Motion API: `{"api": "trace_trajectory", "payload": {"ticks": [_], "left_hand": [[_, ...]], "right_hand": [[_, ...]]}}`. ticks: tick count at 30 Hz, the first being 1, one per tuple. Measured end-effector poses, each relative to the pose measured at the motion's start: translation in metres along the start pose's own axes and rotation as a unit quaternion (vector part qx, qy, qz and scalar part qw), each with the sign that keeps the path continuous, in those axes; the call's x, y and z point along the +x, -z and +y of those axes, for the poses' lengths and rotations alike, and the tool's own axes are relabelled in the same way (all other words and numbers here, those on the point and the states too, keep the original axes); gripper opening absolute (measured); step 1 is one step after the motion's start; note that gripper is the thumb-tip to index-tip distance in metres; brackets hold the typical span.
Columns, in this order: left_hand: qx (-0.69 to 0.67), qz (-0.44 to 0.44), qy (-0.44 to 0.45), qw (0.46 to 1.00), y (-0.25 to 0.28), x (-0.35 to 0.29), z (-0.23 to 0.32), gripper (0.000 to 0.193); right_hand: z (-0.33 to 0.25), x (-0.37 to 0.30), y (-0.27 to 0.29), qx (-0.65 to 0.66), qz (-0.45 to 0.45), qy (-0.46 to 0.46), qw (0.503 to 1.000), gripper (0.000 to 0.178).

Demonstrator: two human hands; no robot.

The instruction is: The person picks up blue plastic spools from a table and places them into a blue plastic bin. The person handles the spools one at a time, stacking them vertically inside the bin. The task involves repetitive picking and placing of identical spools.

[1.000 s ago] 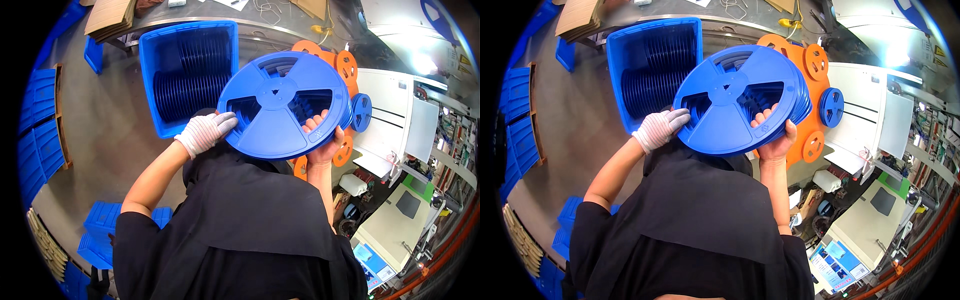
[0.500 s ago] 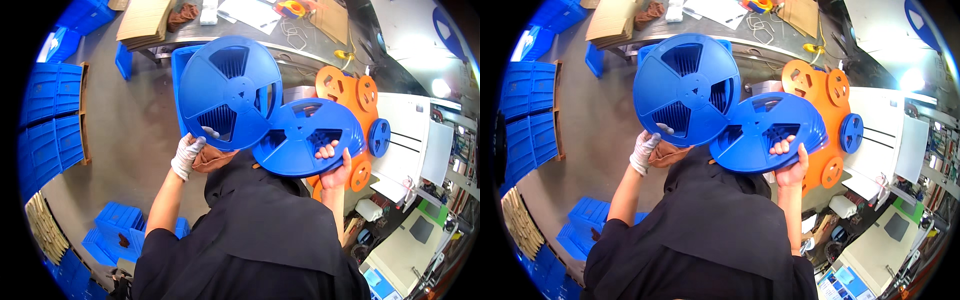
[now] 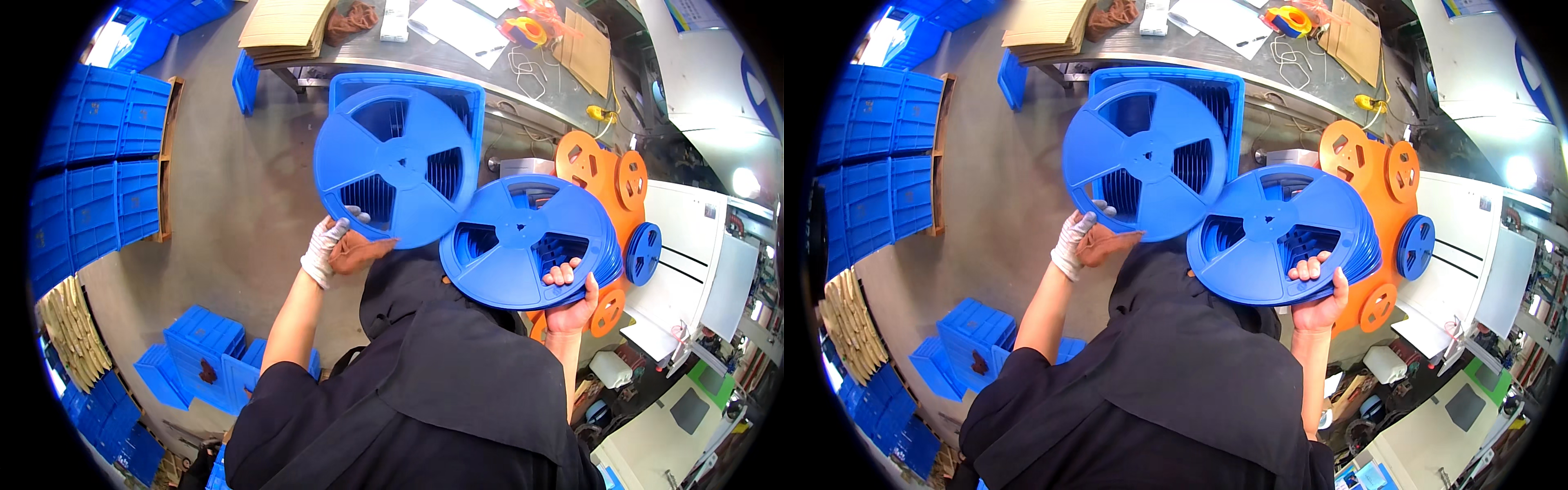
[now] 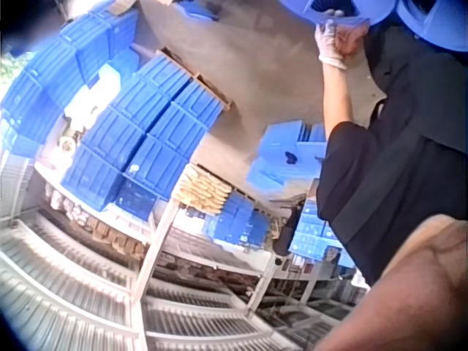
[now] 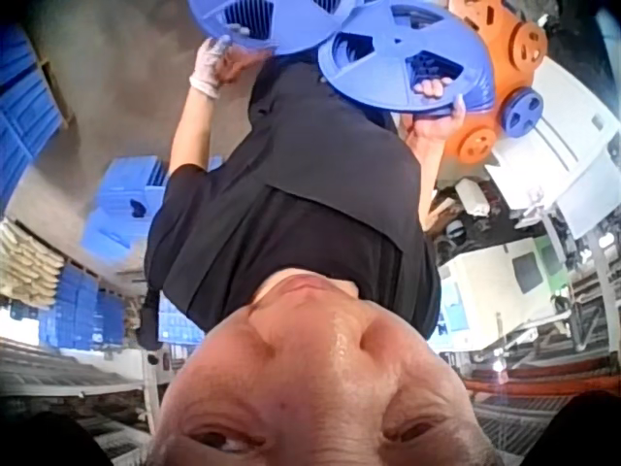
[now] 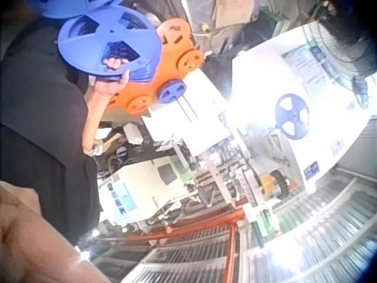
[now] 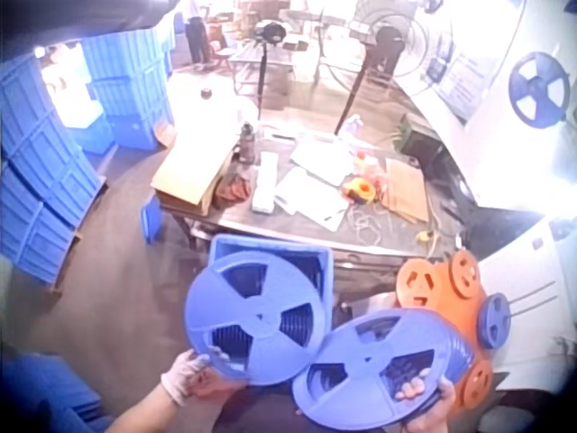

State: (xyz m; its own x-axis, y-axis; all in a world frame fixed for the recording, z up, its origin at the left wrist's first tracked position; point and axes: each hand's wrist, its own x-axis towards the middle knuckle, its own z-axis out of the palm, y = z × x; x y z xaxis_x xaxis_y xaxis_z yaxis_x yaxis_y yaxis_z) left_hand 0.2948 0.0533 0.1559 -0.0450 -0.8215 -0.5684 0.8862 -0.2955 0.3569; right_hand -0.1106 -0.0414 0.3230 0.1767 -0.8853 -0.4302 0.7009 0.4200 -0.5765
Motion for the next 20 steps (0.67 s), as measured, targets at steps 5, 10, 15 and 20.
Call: {"api": "trace_trajectory", "payload": {"ticks": [5, 10, 15, 20], "left_hand": [[0.255, 0.157, -0.129, 0.945, 0.029, 0.041, 0.0, 0.019], [0.399, 0.282, -0.123, 0.864, 0.059, 0.1, 0.004, 0.016], [0.452, 0.274, -0.092, 0.844, 0.076, 0.159, -0.001, 0.015], [0.488, 0.231, -0.069, 0.839, 0.065, 0.184, -0.015, 0.016]], "right_hand": [[0.007, -0.008, 0.002, -0.001, 0.038, 0.02, 0.999, 0.032], [0.019, -0.026, 0.008, 0.004, 0.078, 0.039, 0.996, 0.032], [0.028, -0.044, 0.013, 0.015, 0.105, 0.06, 0.993, 0.032], [0.032, -0.061, 0.021, 0.019, 0.115, 0.087, 0.989, 0.034]]}}
